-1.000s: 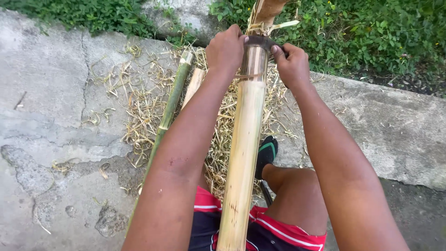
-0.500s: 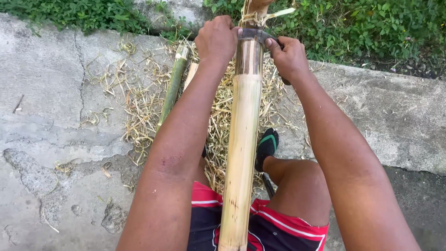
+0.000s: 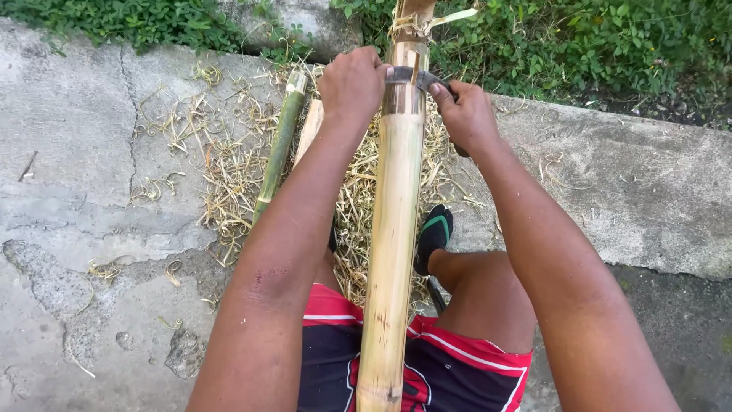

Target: Scraping and cleaning a bamboo pole using a hook knife to prepare it for use.

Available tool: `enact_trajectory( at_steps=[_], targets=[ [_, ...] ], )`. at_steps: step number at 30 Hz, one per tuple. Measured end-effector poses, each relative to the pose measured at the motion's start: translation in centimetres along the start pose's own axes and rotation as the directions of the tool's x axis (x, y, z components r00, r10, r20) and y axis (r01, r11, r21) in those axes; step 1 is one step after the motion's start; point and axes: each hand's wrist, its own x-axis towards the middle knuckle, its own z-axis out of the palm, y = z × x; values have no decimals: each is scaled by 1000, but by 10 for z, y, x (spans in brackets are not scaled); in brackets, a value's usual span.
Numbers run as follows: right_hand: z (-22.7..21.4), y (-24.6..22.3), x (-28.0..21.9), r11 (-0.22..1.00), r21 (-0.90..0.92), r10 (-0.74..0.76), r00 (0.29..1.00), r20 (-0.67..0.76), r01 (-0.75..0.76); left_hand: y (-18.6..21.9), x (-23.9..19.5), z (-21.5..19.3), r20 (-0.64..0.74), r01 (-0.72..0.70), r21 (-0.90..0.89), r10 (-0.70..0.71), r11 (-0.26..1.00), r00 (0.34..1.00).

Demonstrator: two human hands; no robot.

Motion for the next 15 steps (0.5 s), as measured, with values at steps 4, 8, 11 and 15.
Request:
enact_trajectory(
  at_steps=[4, 8, 11, 15],
  targets=[
    [4, 8, -19, 996, 24, 82, 994, 70, -84, 2, -24, -16, 164, 60, 38, -65, 998, 984],
    [1, 12, -45, 996, 63, 58, 994, 92, -64, 14, -56, -37, 203, 40, 29, -45, 999, 978],
    [-11, 15, -62, 983, 112, 115, 962, 246, -146, 19, -77, -50, 257, 16, 90, -39, 996, 966],
    [-10, 30, -67, 978, 73, 157, 915, 372, -197, 31, -98, -74, 536, 153, 75, -169, 985, 827]
  ],
)
